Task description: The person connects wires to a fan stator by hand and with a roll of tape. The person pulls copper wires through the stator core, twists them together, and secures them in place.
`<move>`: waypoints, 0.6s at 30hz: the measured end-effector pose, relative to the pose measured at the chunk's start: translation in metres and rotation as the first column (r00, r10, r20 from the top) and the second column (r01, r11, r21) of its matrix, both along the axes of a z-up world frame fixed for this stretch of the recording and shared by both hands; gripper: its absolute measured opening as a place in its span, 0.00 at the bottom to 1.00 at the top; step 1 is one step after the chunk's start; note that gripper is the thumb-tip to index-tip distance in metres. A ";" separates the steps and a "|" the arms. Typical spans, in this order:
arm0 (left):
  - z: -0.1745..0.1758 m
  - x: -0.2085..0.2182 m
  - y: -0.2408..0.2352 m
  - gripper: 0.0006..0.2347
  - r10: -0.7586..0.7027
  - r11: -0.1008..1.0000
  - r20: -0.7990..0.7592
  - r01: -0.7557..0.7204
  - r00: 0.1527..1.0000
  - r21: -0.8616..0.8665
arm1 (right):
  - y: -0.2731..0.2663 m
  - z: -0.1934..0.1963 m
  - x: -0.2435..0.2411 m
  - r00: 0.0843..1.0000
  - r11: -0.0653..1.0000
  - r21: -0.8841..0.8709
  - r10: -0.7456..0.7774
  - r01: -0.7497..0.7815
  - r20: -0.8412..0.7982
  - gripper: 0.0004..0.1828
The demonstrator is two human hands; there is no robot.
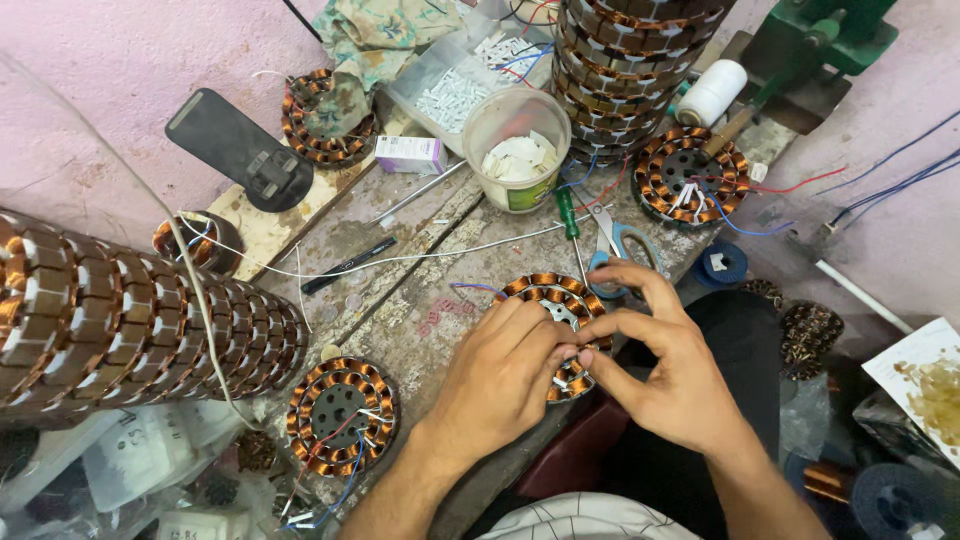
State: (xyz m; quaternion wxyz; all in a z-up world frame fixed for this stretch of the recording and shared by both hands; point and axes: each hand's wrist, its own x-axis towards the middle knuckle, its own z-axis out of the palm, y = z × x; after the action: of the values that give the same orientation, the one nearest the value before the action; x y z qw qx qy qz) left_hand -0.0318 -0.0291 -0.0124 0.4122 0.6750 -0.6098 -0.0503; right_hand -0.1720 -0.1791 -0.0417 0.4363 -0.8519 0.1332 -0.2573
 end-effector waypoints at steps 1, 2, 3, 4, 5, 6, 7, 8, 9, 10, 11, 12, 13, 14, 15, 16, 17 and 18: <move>0.000 0.000 0.000 0.03 -0.015 1.000 -0.017 0.014 1.000 -0.022 | -0.001 0.000 0.000 1.000 1.000 -0.002 0.007 -0.007 -0.009 0.11; 0.000 0.001 -0.001 0.03 -0.023 0.999 -0.011 0.023 1.000 -0.031 | -0.003 -0.001 0.001 0.999 0.999 0.010 0.037 -0.037 -0.008 0.10; 0.000 0.002 -0.001 0.03 -0.034 0.999 -0.005 0.034 0.999 -0.039 | -0.005 -0.003 0.002 0.998 0.998 0.022 0.063 -0.063 -0.007 0.10; 0.001 0.002 -0.001 0.04 -0.045 0.998 0.002 0.045 0.999 -0.047 | -0.006 -0.004 0.003 0.996 0.995 0.035 0.089 -0.089 -0.005 0.09; 0.001 0.003 0.000 0.03 -0.042 0.998 -0.003 0.042 0.999 -0.037 | -0.006 -0.006 0.004 0.996 0.995 0.047 0.086 -0.086 -0.004 0.09; 0.003 0.004 0.001 0.03 -0.038 0.999 -0.007 0.038 0.999 -0.028 | -0.006 -0.007 0.005 0.997 0.995 0.059 0.083 -0.083 -0.004 0.08; 0.004 0.004 0.002 0.03 -0.032 0.999 -0.010 0.032 0.999 -0.019 | -0.006 -0.009 0.007 0.996 0.994 0.070 0.084 -0.083 -0.002 0.08; 0.005 0.005 0.003 0.03 -0.020 1.000 -0.007 0.020 1.000 -0.015 | -0.006 -0.010 0.008 0.997 0.993 0.084 0.078 -0.078 0.000 0.08; 0.005 0.004 0.004 0.04 -0.006 1.000 -0.005 0.006 1.000 -0.011 | -0.005 -0.010 0.008 0.997 0.992 0.099 0.074 -0.074 0.001 0.07; 0.006 0.004 0.004 0.04 0.008 1.000 -0.004 -0.008 1.000 -0.007 | -0.005 -0.010 0.008 0.997 0.991 0.114 0.071 -0.071 0.001 0.07; 0.006 0.004 0.004 0.04 0.011 1.000 -0.003 -0.011 1.000 0.000 | -0.004 -0.010 0.008 0.998 0.991 0.117 0.069 -0.068 -0.008 0.07; 0.005 0.003 0.004 0.03 0.015 1.000 -0.003 -0.015 1.000 0.008 | -0.004 -0.010 0.007 0.998 0.991 0.121 0.067 -0.064 -0.017 0.07; 0.005 0.003 0.004 0.03 0.017 1.000 -0.002 -0.017 1.000 0.015 | -0.005 -0.010 0.006 0.998 0.990 0.124 0.064 -0.060 -0.025 0.07; 0.005 0.002 0.004 0.03 0.014 1.000 -0.001 -0.014 1.000 0.013 | -0.005 -0.009 0.006 0.997 0.990 0.119 0.080 -0.077 -0.020 0.08; 0.005 0.002 0.004 0.03 0.010 1.000 0.000 -0.010 1.000 0.010 | -0.007 -0.008 0.005 0.995 0.989 0.113 0.095 -0.093 -0.014 0.09; 0.005 0.002 0.004 0.04 0.006 1.000 0.001 -0.006 1.000 0.007 | -0.008 -0.007 0.005 0.994 0.988 0.107 0.111 -0.109 -0.009 0.09; 0.005 0.002 0.004 0.04 0.007 1.000 0.000 -0.007 1.000 0.012 | -0.010 -0.007 0.005 0.992 0.987 0.107 0.122 -0.121 -0.006 0.09; 0.004 0.001 0.004 0.03 0.007 1.000 0.000 -0.007 1.000 0.017 | -0.011 -0.007 0.006 0.991 0.985 0.107 0.134 -0.133 -0.003 0.09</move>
State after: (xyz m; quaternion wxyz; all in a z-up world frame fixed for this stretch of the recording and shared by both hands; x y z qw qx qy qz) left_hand -0.0306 -0.0256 -0.0081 0.4070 0.6806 -0.6068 -0.0541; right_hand -0.1664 -0.1900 -0.0490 0.4965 -0.8358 0.0917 -0.2155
